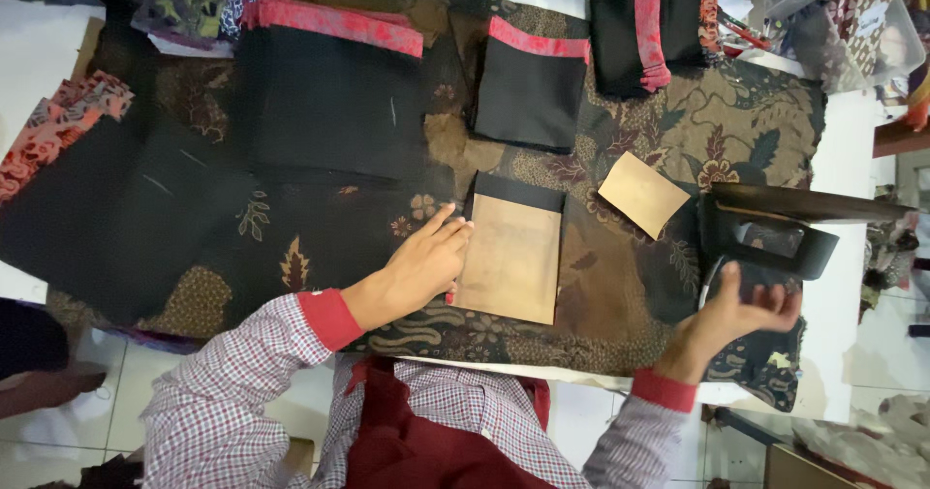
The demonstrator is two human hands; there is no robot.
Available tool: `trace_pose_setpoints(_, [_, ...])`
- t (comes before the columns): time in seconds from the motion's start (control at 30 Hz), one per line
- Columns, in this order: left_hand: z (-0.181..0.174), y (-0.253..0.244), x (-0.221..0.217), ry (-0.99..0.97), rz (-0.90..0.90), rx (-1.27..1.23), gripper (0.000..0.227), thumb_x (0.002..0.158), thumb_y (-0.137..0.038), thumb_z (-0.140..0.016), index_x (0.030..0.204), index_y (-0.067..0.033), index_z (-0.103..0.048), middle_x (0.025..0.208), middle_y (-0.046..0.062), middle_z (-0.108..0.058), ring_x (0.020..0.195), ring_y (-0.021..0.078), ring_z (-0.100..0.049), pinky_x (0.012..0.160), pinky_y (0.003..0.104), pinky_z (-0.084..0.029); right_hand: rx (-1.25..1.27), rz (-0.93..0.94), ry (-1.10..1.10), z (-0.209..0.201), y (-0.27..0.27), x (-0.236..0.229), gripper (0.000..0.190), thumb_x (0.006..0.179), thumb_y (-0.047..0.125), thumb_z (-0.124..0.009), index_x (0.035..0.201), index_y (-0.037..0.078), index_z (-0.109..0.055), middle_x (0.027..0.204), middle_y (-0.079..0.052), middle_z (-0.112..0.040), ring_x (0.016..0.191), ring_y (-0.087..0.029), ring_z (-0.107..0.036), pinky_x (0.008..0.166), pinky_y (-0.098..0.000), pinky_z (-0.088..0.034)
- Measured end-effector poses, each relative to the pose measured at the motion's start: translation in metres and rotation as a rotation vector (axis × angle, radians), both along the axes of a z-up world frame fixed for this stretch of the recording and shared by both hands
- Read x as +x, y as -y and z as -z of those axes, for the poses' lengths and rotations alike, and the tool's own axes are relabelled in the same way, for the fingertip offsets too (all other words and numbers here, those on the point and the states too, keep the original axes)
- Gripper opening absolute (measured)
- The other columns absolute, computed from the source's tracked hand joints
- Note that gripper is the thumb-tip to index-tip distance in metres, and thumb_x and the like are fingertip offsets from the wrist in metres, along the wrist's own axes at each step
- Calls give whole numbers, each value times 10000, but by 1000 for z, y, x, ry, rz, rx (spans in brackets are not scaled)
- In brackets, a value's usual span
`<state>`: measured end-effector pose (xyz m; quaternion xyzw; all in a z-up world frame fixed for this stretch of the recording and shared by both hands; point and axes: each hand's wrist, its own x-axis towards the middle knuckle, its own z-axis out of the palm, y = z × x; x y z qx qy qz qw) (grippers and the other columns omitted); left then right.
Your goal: The person irons small black fabric pieces with pink trim on a patterned table. They place a brown paper sheet over each piece, press with an iron, then remove the paper and stack the finished items.
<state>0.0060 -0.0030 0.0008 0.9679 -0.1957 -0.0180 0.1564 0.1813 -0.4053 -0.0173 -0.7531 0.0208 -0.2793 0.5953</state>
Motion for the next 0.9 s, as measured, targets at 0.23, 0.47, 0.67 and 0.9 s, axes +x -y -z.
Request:
trace_pose_setpoints(0.23, [7,3,5,15,-13,-3,593,599,-299,-848,1011,115,-743,1317,311,-598,1316,397,-520,1222,490,-218,79,-361,-66,-49,-6,32,345,1080,-35,-674,1385,29,-525,1282,-56,-619,1155,-133,-611,1081,-300,-491])
trace_pose_setpoints(0.47, [3,0,5,-11,-1,-28,537,627,-308,-853,962,100,-755,1279,285,-611,1302,395,-521,1227,499,-213,-301,-554,-614,-151,-65,-65,265,1099,251,-480,1268,53,-536,963,-53,-664,752,-151,-662,692,-305,-572])
trace_pose_setpoints(0.67, [-2,-6,3,-6,21,-76,432,620,-304,-859,886,28,-787,1291,282,-601,1298,389,-514,1217,509,-216,-1163,-913,-566,-136,-116,-136,352,902,403,-640,1013,71,-598,624,-163,-711,560,-345,-702,506,-464,-524])
trace_pose_setpoints(0.9, [4,-3,6,-39,18,-91,454,602,-305,-849,894,37,-782,1237,269,-616,1270,377,-522,1203,515,-221,-1396,-1194,-415,-111,-149,-162,453,910,496,-636,925,52,-545,591,-177,-678,534,-397,-674,472,-505,-506])
